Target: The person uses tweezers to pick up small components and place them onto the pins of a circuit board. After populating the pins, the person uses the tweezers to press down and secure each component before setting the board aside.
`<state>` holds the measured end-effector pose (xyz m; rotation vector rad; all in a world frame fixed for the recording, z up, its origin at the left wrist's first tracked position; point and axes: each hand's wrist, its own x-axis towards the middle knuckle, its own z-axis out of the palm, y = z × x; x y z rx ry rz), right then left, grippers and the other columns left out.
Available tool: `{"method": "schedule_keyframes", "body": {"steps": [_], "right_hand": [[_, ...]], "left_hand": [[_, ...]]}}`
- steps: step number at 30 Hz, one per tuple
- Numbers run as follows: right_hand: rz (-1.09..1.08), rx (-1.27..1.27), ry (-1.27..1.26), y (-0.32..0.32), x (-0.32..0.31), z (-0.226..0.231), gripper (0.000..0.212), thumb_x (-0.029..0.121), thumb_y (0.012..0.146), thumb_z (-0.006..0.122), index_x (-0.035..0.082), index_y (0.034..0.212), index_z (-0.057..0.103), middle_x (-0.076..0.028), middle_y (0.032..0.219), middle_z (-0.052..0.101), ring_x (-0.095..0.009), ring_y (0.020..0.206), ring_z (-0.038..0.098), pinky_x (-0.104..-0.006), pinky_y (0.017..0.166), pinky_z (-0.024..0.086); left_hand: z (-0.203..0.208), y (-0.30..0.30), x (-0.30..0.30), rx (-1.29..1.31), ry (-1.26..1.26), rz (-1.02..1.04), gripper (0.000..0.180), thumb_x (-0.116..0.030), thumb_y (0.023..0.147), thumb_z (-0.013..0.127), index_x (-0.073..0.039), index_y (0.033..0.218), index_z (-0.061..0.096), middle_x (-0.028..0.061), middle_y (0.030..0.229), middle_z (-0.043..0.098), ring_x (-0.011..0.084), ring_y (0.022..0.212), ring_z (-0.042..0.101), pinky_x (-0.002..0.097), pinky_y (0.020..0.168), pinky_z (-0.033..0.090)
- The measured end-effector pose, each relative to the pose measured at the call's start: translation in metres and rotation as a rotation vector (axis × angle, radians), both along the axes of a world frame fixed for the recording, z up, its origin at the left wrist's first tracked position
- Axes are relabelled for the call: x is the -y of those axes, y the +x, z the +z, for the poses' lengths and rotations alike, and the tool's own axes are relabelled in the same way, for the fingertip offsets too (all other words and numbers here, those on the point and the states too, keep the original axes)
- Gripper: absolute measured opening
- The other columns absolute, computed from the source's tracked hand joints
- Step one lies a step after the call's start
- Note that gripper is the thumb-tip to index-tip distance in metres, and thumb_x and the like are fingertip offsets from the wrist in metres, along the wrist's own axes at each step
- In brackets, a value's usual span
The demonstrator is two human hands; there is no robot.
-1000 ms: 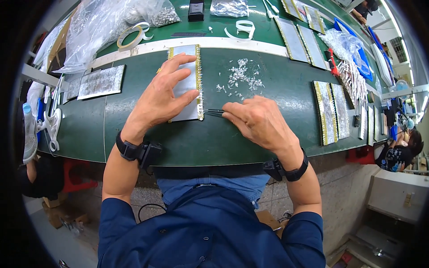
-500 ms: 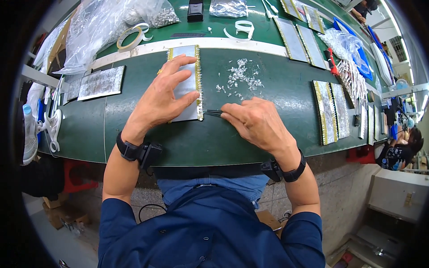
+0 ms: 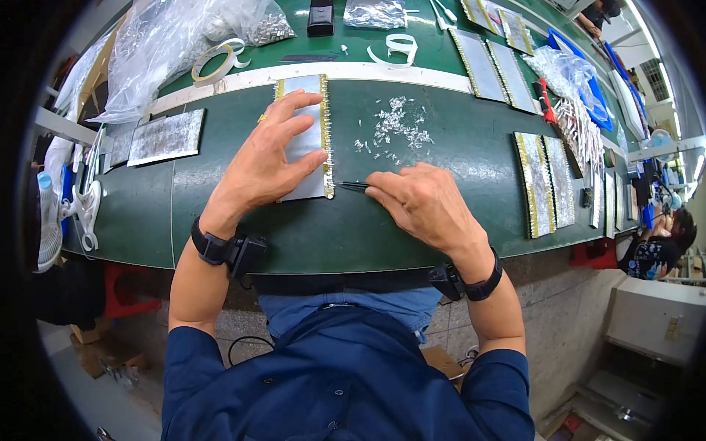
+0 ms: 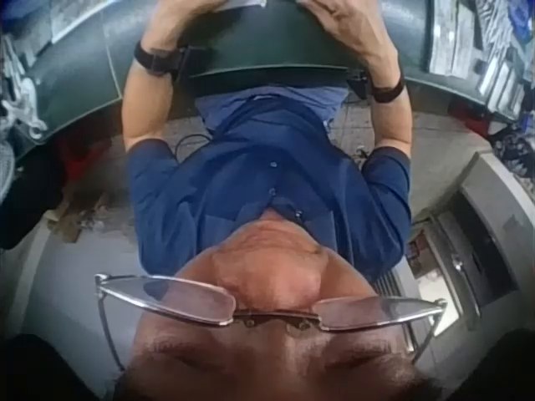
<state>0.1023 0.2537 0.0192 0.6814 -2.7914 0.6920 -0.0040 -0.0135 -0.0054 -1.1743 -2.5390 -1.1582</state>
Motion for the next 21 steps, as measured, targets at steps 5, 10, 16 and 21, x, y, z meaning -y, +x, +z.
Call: {"method": "schedule_keyframes", "body": {"steps": [5, 10, 16, 21], "right_hand": [[-0.048, -0.012, -0.041, 0.005, -0.007, -0.001, 0.012, 0.014, 0.093, 0.085, 0.009, 0.104, 0.082, -0.011, 0.075, 0.072, -0.031, 0.069, 0.069, -0.0428, 0.067, 0.054], [-0.117, -0.037, -0.064, 0.016, -0.025, -0.002, 0.013, 0.014, 0.094, 0.084, 0.007, 0.104, 0.082, -0.013, 0.081, 0.075, -0.032, 0.071, 0.071, -0.0427, 0.068, 0.054], [-0.309, 0.04, 0.0, 0.025, -0.048, 0.005, 0.013, 0.016, 0.097, 0.081, 0.005, 0.104, 0.081, -0.016, 0.084, 0.076, -0.035, 0.073, 0.072, -0.0421, 0.068, 0.055], [-0.386, -0.001, -0.039, 0.029, -0.061, -0.002, 0.014, 0.017, 0.099, 0.079, 0.005, 0.106, 0.081, -0.017, 0.084, 0.075, -0.036, 0.074, 0.073, -0.0411, 0.068, 0.056]], "left_hand": [[0.004, 0.002, 0.002, 0.006, 0.028, -0.003, 0.04, -0.015, 0.089, 0.083, 0.003, 0.123, 0.071, 0.0218, 0.154, 0.058, 0.0459, 0.149, 0.049, 0.0542, 0.122, 0.043], [0.005, 0.004, 0.003, 0.013, 0.038, 0.0, 0.036, -0.012, 0.09, 0.082, 0.003, 0.12, 0.07, 0.0219, 0.153, 0.058, 0.0467, 0.148, 0.05, 0.0529, 0.122, 0.044], [0.005, 0.004, 0.001, -0.002, 0.037, 0.012, 0.034, -0.011, 0.09, 0.081, 0.004, 0.118, 0.069, 0.0216, 0.153, 0.058, 0.0471, 0.147, 0.051, 0.0528, 0.122, 0.044], [0.006, 0.005, 0.0, 0.014, 0.037, 0.014, 0.033, -0.011, 0.091, 0.081, 0.004, 0.118, 0.069, 0.0211, 0.153, 0.059, 0.0464, 0.148, 0.051, 0.0528, 0.122, 0.044]]}}
